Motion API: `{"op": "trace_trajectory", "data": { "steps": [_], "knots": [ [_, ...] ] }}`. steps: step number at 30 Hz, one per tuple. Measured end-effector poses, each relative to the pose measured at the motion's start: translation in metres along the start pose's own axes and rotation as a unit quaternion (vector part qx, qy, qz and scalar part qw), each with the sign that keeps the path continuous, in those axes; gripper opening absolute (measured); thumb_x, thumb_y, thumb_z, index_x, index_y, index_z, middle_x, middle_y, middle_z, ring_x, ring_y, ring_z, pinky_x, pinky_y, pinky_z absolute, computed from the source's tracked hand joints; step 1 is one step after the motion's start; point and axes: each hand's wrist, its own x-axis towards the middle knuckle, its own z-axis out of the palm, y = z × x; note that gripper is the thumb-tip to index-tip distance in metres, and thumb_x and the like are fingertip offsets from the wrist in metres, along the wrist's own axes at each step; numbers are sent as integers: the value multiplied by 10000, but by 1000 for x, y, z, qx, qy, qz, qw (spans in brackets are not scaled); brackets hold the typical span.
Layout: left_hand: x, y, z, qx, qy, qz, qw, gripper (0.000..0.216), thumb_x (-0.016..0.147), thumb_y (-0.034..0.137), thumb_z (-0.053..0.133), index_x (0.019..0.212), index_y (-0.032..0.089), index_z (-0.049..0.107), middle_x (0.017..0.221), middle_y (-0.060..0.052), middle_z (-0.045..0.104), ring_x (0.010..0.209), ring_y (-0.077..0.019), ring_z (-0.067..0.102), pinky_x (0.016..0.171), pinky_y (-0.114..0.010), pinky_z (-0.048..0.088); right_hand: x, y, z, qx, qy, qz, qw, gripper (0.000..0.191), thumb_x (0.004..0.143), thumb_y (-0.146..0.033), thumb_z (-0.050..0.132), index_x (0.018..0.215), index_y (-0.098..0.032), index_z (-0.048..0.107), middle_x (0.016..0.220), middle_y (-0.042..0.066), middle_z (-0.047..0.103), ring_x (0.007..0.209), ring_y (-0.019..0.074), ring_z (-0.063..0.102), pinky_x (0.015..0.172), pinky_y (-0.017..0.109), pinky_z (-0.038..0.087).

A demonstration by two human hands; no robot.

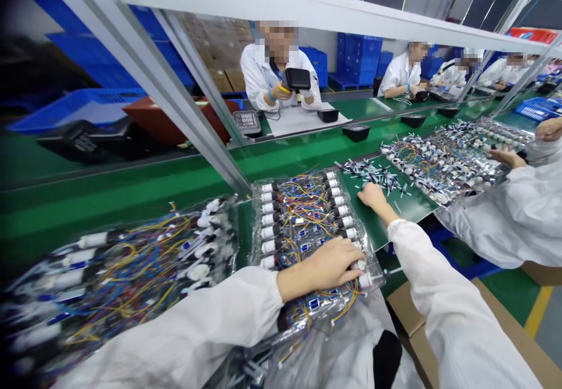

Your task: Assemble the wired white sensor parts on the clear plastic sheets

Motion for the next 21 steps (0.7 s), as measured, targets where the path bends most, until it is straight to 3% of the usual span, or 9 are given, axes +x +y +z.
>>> {"op": "trace_trajectory", "data": {
  "steps": [6, 8, 10, 12, 15, 17, 19, 21],
  "knots": [
    [-1, -1, -2, -18, -4, -6, 1000, 257, 933, 409, 698, 1109, 224, 717, 961, -66, 748, 947, -254, 683, 832, -362, 493, -24, 3, -9, -6, -62, 12, 998, 328, 1053, -411, 552, 1184, -136, 673, 1193, 57, 668, 1075, 236, 681, 924, 403, 584],
    [-1, -2, 0, -27, 4, -11, 1000, 289, 919, 411, 715, 1136, 219, 718, 967, -69, 750, 949, -254, 683, 831, -361, 492, -37, 6, -20, 12, -74, 17, 997, 273, 1018, -378, 620, 1064, -120, 697, 1032, 41, 707, 909, 187, 707, 826, 343, 598],
    [-1, -3, 3, -38, 11, -14, 999, 308, 905, 422, 737, 1130, 213, 726, 960, -69, 749, 940, -250, 679, 822, -358, 489, -54, 9, -36, 43, -79, 23, 996, 170, 890, -276, 763, 938, -121, 710, 823, 23, 725, 678, 148, 684, 688, 286, 581],
    [-1, -4, 6, -48, 17, -14, 999, 289, 897, 424, 752, 1090, 209, 743, 940, -64, 747, 923, -244, 665, 813, -358, 482, -78, 8, -54, 80, -77, 23, 994, 133, 784, -187, 795, 878, -136, 717, 698, 12, 718, 563, 144, 666, 620, 265, 555],
    [-3, -3, 8, -69, 36, -13, 997, 249, 891, 407, 768, 1041, 208, 758, 907, -57, 738, 936, -242, 625, 814, -352, 465, -126, -3, -79, 165, -72, 6, 984, 114, 799, -259, 761, 861, -181, 705, 736, 26, 745, 678, 192, 736, 694, 296, 595],
    [-4, -1, 7, -82, 47, -19, 995, 240, 894, 399, 768, 1039, 207, 762, 895, -57, 729, 964, -242, 595, 811, -344, 449, -161, -13, -86, 272, -80, -10, 959, 178, 824, -351, 777, 851, -195, 695, 794, 50, 760, 761, 225, 756, 748, 343, 617],
    [-4, 1, 5, -82, 55, -31, 995, 239, 899, 406, 763, 1042, 215, 767, 896, -59, 722, 996, -247, 569, 824, -350, 424, -191, -20, -82, 318, -89, -29, 944, 217, 850, -406, 777, 856, -199, 711, 879, 69, 767, 814, 232, 758, 784, 368, 630],
    [-4, 2, 4, -78, 59, -43, 994, 247, 907, 428, 753, 1049, 227, 771, 904, -57, 724, 1021, -252, 553, 861, -377, 391, -214, -22, -69, 307, -75, -48, 948, 215, 864, -419, 776, 847, -209, 732, 929, 73, 769, 849, 226, 753, 803, 367, 632]
  ]
}}
